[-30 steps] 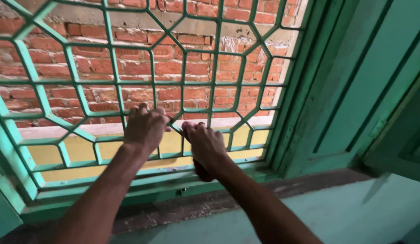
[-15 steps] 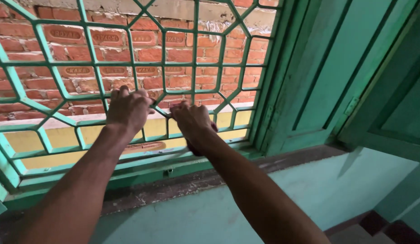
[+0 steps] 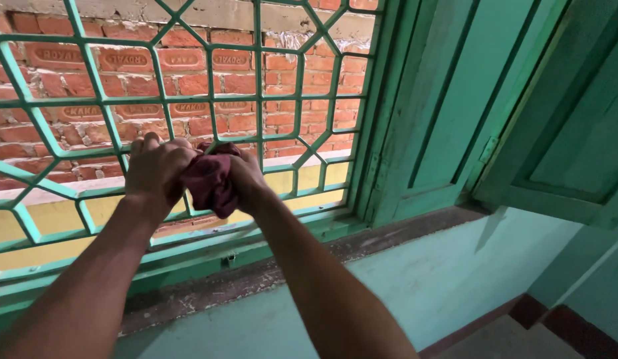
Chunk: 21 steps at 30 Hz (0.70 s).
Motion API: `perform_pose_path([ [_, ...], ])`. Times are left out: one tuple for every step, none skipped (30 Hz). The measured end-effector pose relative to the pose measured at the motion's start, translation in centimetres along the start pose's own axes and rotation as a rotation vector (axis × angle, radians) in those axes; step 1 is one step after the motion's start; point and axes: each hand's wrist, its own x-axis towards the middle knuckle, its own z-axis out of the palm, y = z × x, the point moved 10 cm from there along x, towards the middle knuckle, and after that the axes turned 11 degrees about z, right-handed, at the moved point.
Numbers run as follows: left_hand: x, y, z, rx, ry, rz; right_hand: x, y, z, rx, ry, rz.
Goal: The person cleans a window grill by wiping its metal bars with a cloth.
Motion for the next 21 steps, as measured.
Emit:
perform_pose_path([
  [0.0,-0.1,-0.2,-0.015,0.047,0.014,-0.4,0.1,0.4,0.211,-0.017,-0.013],
  [0.0,-0.3,-0.4,-0.031,0.093,0.028,-0.8,0.1,0.8,0.423,-0.036,-0.026],
  [0.2,-0.3,-0.8,-0.025,0.097,0.03,-1.7,0.0,1.4,0.424,-0.038,-0.033],
  [0.3,-0.8,0.0,-0.028,-0.007,-0.025,-2.9,-0.8,1.4,0.329,0.033,-0.109],
  [0.3,-1.1,0.9,-0.035,-0.109,-0.083,-4.3,-1.4,1.2,0.229,0.105,-0.182],
  [0.4,-1.4,1.7,-0.035,-0.105,-0.084,-5.0,-2.5,1.3,0.227,0.105,-0.185],
  [0.5,-1.4,1.6,-0.048,0.002,-0.04,-5.6,-3.4,1.4,0.012,0.187,-0.143],
  [0.4,-1.4,1.5,-0.06,0.109,0.003,-6.3,-4.2,1.4,-0.203,0.269,-0.1],
  [0.6,-1.2,0.6,-0.058,0.104,-0.005,-5.4,-4.0,1.2,-0.202,0.26,-0.096],
  [0.8,-1.0,0.3,-0.055,0.03,-0.026,-4.5,-3.8,0.9,-0.353,0.307,-0.07],
  [0.7,-0.8,0.0,-0.052,-0.047,-0.048,-3.6,-3.5,0.8,-0.502,0.35,-0.042],
  [0.3,-0.9,0.6,-0.05,-0.055,-0.057,-3.5,-3.1,0.8,-0.499,0.339,-0.037],
  [0.4,-1.0,1.0,0.002,-0.069,-0.04,-3.3,-3.7,1.1,-0.498,0.303,-0.122],
  [0.5,-1.1,1.4,0.055,-0.084,-0.024,-3.1,-4.4,1.4,-0.497,0.267,-0.207],
  [0.5,-1.0,1.2,0.055,-0.086,-0.025,-4.4,-5.1,2.1,-0.496,0.265,-0.206],
  [0.5,-1.1,1.2,0.027,-0.097,-0.046,-5.5,-5.3,2.1,-0.516,0.318,-0.134],
  [0.5,-1.1,1.2,-0.002,-0.108,-0.066,-6.7,-5.4,2.0,-0.537,0.372,-0.06],
  [0.5,-1.3,1.8,-0.004,-0.109,-0.065,-7.0,-5.5,1.9,-0.537,0.372,-0.059],
  [0.5,-1.4,1.9,-0.002,-0.053,-0.048,-7.3,-5.7,1.9,-0.564,0.386,-0.066],
  [0.5,-1.4,1.9,-0.001,0.002,-0.03,-7.6,-5.9,1.8,-0.591,0.399,-0.074],
  [0.6,-1.2,1.6,-0.002,0.003,-0.029,-6.8,-5.0,1.3,-0.592,0.4,-0.073],
])
